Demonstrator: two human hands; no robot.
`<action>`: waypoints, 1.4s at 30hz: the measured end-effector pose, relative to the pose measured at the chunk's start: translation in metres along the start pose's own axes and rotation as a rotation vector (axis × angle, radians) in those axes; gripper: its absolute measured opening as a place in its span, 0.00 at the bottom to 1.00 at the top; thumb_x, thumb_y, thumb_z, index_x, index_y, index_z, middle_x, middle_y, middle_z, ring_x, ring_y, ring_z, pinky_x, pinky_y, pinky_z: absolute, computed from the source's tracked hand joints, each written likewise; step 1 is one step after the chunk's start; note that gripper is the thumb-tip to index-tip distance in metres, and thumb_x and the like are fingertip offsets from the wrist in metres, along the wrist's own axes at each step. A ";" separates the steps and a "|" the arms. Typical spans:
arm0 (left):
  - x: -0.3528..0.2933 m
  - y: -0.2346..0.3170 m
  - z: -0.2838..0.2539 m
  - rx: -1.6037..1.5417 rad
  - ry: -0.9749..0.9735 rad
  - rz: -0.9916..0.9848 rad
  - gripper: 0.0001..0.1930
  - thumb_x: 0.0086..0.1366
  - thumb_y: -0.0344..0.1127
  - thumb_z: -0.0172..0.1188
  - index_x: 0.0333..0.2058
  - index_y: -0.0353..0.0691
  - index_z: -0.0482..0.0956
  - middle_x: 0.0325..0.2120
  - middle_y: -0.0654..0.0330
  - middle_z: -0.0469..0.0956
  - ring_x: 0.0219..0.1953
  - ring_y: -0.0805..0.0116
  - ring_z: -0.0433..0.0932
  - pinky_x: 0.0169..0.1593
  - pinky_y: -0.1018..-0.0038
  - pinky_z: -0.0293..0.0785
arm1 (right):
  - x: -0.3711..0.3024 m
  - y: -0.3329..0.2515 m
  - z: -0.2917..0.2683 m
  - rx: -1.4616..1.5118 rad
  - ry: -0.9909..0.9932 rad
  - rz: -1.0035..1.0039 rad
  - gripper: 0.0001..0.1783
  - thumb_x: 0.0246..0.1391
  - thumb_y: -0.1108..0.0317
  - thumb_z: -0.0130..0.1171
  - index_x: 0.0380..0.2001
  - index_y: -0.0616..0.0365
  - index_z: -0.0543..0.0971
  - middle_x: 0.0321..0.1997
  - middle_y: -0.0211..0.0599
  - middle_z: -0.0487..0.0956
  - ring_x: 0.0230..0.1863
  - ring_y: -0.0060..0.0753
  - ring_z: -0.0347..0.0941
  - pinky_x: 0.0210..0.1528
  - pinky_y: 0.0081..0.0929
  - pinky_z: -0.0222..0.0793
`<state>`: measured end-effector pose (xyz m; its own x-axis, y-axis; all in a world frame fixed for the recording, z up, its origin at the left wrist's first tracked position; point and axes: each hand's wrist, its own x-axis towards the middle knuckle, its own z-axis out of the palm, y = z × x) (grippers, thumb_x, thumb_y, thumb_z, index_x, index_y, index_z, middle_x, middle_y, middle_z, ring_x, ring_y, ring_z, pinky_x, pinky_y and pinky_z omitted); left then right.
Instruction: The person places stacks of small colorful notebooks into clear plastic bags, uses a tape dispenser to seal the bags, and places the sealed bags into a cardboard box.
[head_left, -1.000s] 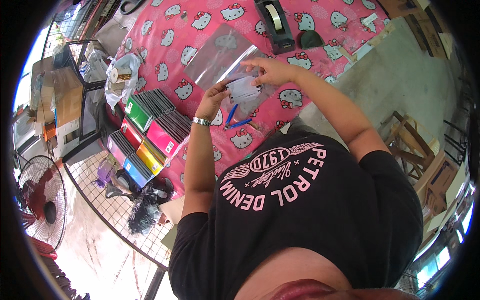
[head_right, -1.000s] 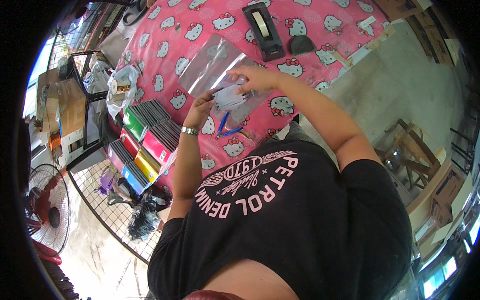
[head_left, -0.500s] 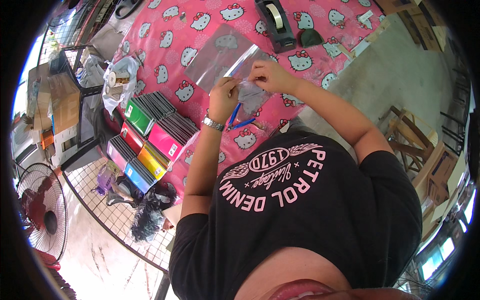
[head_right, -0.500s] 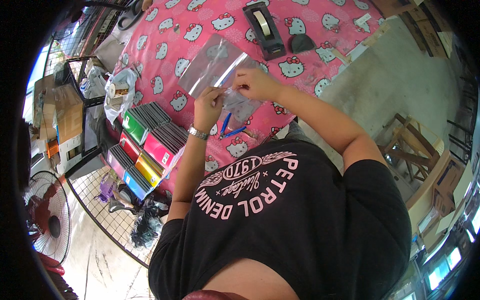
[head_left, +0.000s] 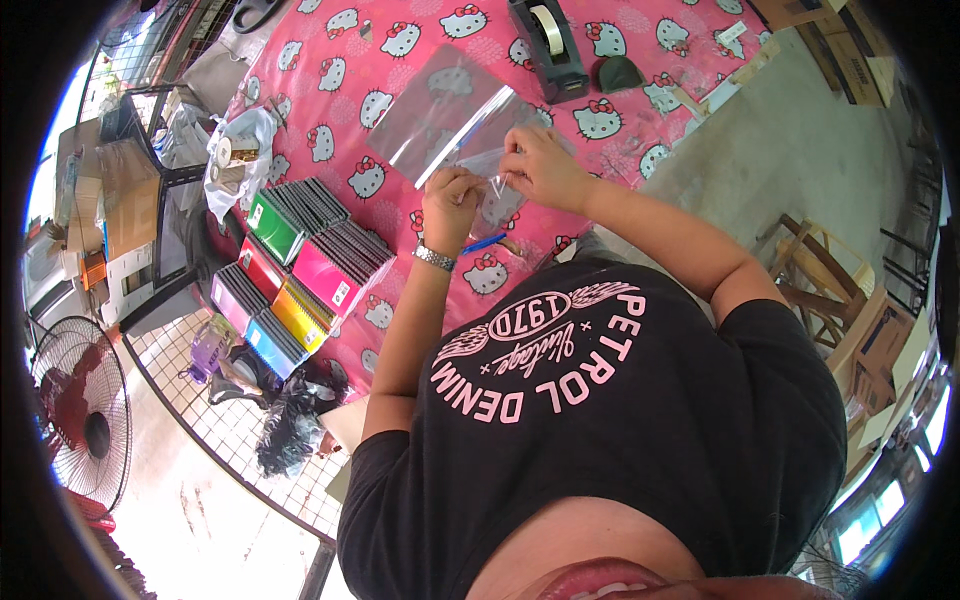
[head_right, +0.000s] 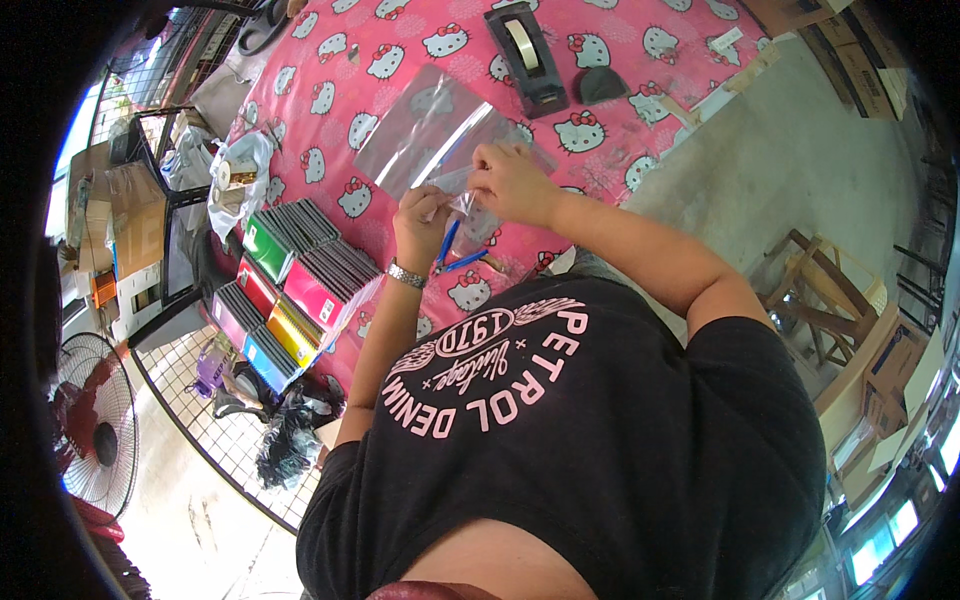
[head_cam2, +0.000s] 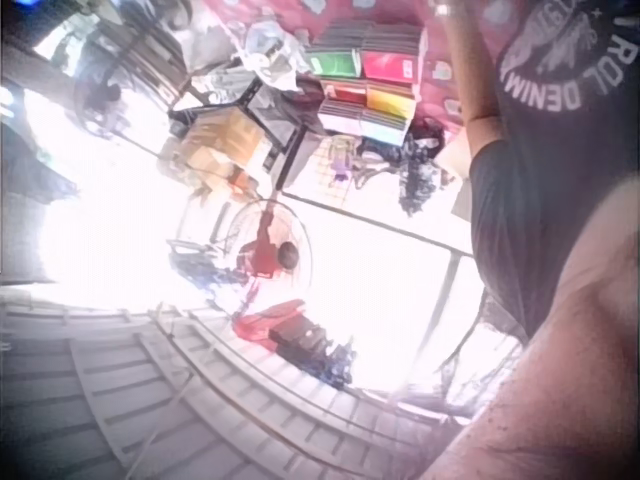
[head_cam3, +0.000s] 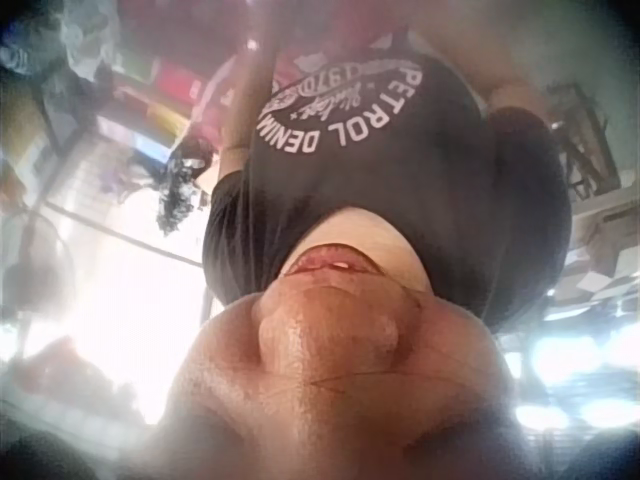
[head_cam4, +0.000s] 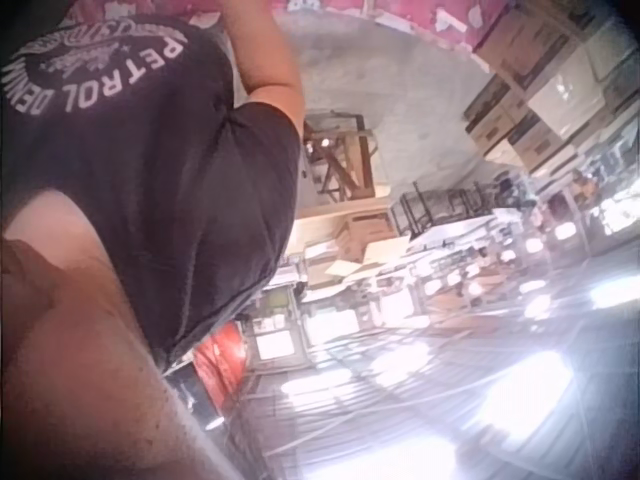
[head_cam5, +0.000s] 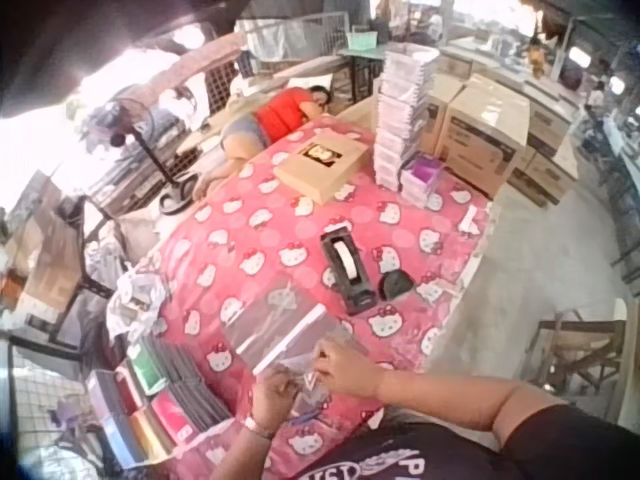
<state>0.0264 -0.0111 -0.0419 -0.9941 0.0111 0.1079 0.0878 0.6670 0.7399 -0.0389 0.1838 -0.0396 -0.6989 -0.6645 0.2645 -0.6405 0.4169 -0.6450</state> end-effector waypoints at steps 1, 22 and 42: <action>-0.001 0.001 0.001 -0.072 0.006 -0.116 0.06 0.45 0.26 0.64 0.26 0.40 0.82 0.35 0.59 0.75 0.37 0.62 0.73 0.41 0.68 0.69 | 0.001 -0.002 0.000 0.007 -0.005 0.098 0.07 0.43 0.62 0.60 0.23 0.52 0.78 0.36 0.30 0.68 0.44 0.35 0.64 0.45 0.44 0.54; 0.030 0.005 -0.011 0.150 -0.118 -0.239 0.16 0.43 0.36 0.70 0.36 0.46 0.83 0.37 0.64 0.78 0.48 0.60 0.68 0.52 0.63 0.61 | 0.008 0.120 -0.041 0.595 0.388 0.791 0.10 0.52 0.65 0.60 0.26 0.62 0.80 0.22 0.29 0.73 0.25 0.21 0.68 0.32 0.20 0.66; 0.014 -0.020 0.018 -0.484 0.092 -0.342 0.14 0.54 0.22 0.61 0.40 0.36 0.79 0.37 0.60 0.75 0.41 0.71 0.74 0.46 0.76 0.70 | 0.133 0.079 0.012 0.145 -1.179 0.366 0.24 0.42 0.48 0.67 0.24 0.60 0.74 0.21 0.35 0.74 0.25 0.33 0.71 0.27 0.31 0.66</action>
<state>0.0099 -0.0106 -0.0674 -0.9635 -0.2228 -0.1485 -0.1955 0.2064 0.9587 -0.1786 0.1215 -0.0639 -0.0687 -0.7068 -0.7041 -0.3748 0.6724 -0.6383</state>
